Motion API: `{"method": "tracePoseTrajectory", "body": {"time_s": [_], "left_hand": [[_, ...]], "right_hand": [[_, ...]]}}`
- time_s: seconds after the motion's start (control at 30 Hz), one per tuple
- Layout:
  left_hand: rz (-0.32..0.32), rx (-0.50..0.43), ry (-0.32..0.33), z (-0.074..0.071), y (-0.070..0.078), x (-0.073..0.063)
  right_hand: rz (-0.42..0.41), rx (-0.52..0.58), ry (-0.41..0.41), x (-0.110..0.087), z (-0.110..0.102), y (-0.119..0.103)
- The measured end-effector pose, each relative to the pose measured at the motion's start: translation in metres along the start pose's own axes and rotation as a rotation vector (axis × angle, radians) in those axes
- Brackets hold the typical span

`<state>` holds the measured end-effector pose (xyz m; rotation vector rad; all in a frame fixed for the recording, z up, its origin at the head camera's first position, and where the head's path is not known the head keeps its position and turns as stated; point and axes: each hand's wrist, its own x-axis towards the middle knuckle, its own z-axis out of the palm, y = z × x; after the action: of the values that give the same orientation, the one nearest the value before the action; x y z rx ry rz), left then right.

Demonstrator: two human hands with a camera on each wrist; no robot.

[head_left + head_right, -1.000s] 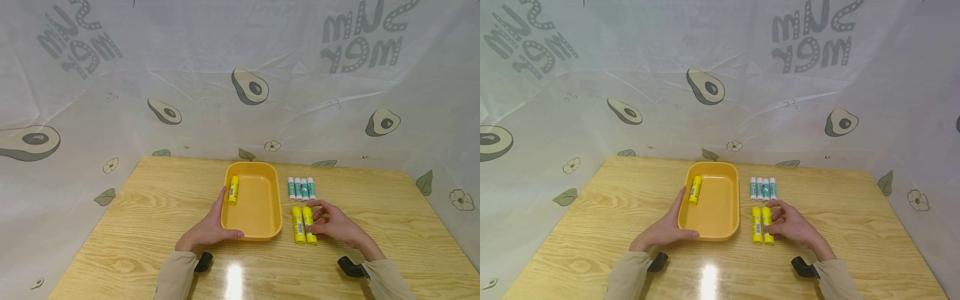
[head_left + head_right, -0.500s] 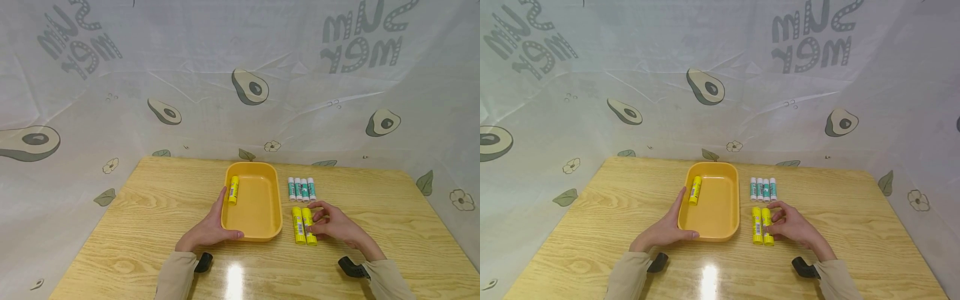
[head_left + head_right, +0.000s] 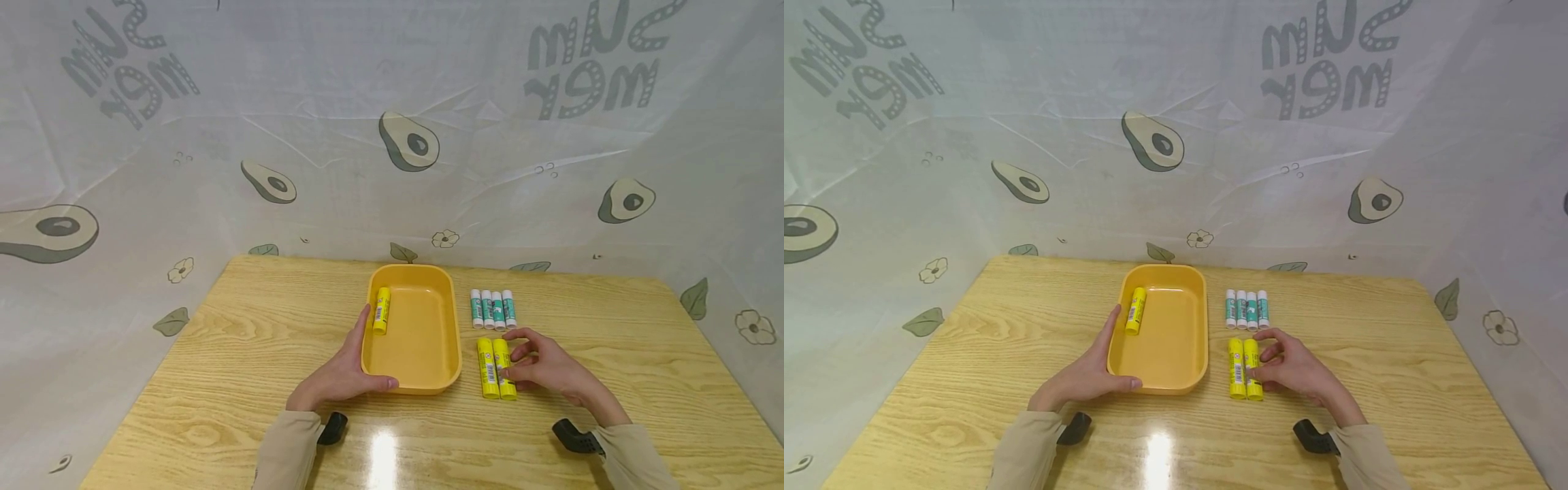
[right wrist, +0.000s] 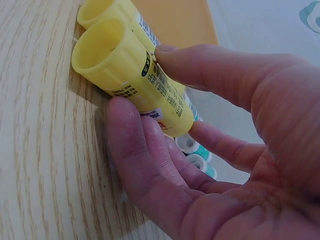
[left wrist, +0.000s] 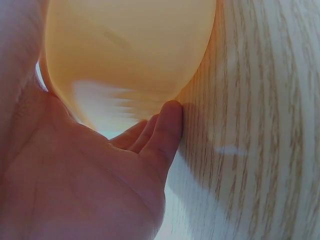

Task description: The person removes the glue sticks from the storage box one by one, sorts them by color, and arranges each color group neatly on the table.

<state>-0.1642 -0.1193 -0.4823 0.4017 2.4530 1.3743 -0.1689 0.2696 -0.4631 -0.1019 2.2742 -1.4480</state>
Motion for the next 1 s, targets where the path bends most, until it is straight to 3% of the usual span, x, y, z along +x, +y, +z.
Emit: {"method": "tracePoseTrajectory", "body": {"time_s": [1.0], "left_hand": [[-0.003,0.006,-0.009,-0.0007,0.0,0.0]], "right_hand": [[-0.005,-0.048,0.051,-0.0052,-0.0021,-0.0094]]}}
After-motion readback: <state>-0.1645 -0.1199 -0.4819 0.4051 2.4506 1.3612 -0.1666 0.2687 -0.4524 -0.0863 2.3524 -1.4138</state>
